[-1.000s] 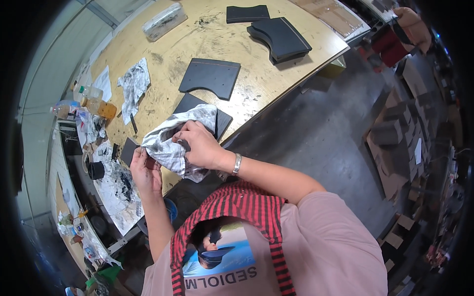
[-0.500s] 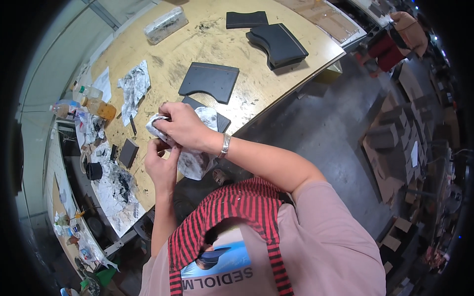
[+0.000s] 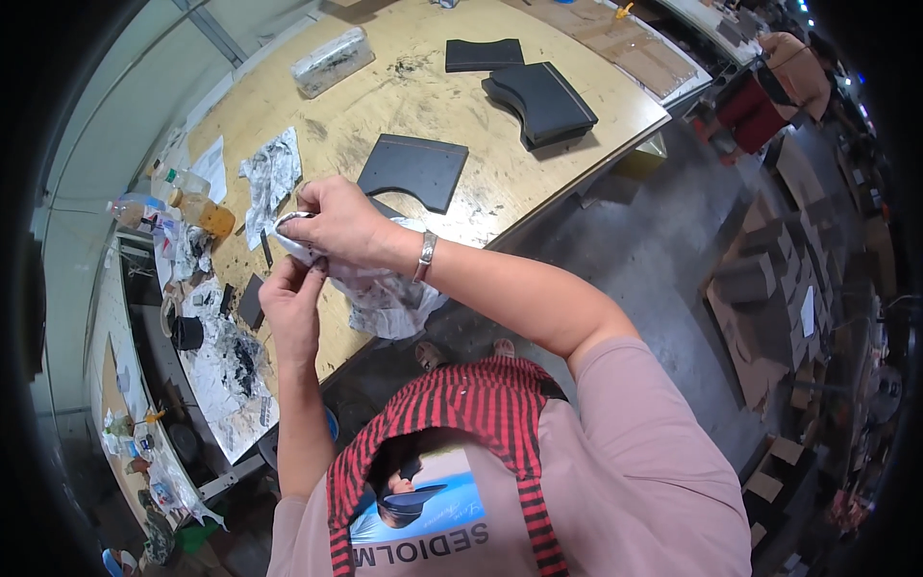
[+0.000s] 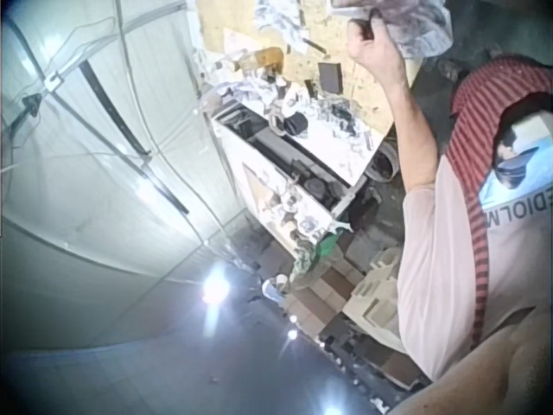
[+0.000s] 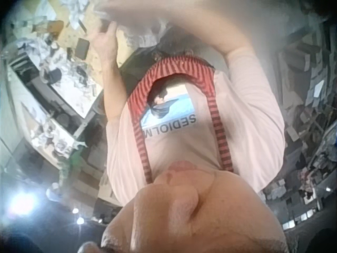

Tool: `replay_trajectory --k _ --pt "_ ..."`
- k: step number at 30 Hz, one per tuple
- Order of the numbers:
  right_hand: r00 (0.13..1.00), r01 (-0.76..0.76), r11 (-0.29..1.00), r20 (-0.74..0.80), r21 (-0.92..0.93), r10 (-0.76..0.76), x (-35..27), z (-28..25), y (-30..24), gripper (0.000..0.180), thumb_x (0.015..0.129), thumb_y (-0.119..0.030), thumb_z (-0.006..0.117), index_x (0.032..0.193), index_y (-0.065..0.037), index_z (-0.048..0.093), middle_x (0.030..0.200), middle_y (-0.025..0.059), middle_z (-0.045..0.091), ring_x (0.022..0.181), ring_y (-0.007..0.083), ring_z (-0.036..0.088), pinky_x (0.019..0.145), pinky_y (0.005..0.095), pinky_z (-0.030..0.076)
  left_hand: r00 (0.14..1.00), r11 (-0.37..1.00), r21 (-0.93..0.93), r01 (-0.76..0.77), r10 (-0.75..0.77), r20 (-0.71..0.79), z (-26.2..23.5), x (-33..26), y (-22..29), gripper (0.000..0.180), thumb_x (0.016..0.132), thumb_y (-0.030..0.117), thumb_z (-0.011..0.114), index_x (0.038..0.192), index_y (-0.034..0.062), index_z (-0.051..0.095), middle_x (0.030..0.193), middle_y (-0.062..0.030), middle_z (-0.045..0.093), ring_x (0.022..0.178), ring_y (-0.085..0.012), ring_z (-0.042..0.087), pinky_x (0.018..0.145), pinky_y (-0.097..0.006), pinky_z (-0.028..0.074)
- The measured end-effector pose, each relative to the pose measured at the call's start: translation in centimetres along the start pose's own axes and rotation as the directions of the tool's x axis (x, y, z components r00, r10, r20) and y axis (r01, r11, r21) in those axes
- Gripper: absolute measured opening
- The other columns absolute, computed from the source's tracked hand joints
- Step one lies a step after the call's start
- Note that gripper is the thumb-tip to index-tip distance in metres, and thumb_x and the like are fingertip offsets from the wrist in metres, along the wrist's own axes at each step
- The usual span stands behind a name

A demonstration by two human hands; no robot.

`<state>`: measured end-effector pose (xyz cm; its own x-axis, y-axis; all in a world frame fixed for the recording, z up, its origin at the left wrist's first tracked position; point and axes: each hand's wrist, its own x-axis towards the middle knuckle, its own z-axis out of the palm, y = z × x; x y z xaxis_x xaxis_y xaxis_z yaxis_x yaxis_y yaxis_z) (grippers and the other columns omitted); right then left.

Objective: The person is applying a liquid from a bottle to a cloth and using it to clean or polish black shaped furniture components on a workbench.

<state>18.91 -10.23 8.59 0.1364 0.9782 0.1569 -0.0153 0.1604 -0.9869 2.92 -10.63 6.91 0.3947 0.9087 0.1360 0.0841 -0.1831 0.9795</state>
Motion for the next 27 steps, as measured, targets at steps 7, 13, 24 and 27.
replay_trajectory --k 7,13,24,27 --pt "0.966 0.054 0.989 0.258 -0.138 -0.017 1.1 -4.0 -1.5 0.032 0.069 -0.012 0.084 0.069 -0.002 0.053 0.069 0.0 0.054 0.067 0.0061 0.046 0.058 0.0269 0.041 0.988 0.919 -0.39 0.066 -0.115 -0.103 -5.1 0.5 0.0 0.005 0.091 0.002 0.052 0.09 0.0034 0.057 0.079 -0.0007 0.061 0.066 -0.0059 0.056 0.064 -0.021 0.049" --pt "0.905 0.268 0.778 0.425 -0.568 -0.002 1.9 -5.4 -2.2 0.028 0.065 -0.005 0.078 0.087 0.001 0.062 0.076 0.011 0.063 0.072 0.0212 0.058 0.064 0.0347 0.046 0.994 0.909 -0.417 -0.002 -0.044 -0.101 -7.1 1.2 1.3 0.004 0.092 0.002 0.049 0.091 0.0025 0.053 0.082 -0.0027 0.06 0.07 -0.007 0.057 0.065 -0.02 0.047" --pt "0.985 0.17 0.568 0.155 -0.805 -0.076 2.4 -8.7 0.5 0.024 0.072 -0.006 0.061 0.094 -0.008 0.069 0.086 0.0103 0.066 0.088 0.0303 0.063 0.075 0.04 0.05 0.996 0.872 -0.489 -0.029 -0.015 -0.086 -11.8 1.1 1.6 0.008 0.091 0.0 0.048 0.095 0.0019 0.055 0.089 -0.0052 0.063 0.081 -0.0124 0.063 0.075 -0.027 0.052" --pt "0.971 0.22 0.632 0.227 -0.743 -0.072 2.5 -8.6 0.4 0.025 0.074 -0.005 0.059 0.097 -0.006 0.068 0.085 0.0128 0.066 0.085 0.0315 0.063 0.075 0.0396 0.05 0.978 0.88 -0.475 -0.035 -0.067 -0.196 -12.6 1.3 0.5 0.007 0.092 -0.001 0.049 0.093 0.0024 0.056 0.09 -0.0059 0.064 0.081 -0.0124 0.063 0.075 -0.026 0.052"
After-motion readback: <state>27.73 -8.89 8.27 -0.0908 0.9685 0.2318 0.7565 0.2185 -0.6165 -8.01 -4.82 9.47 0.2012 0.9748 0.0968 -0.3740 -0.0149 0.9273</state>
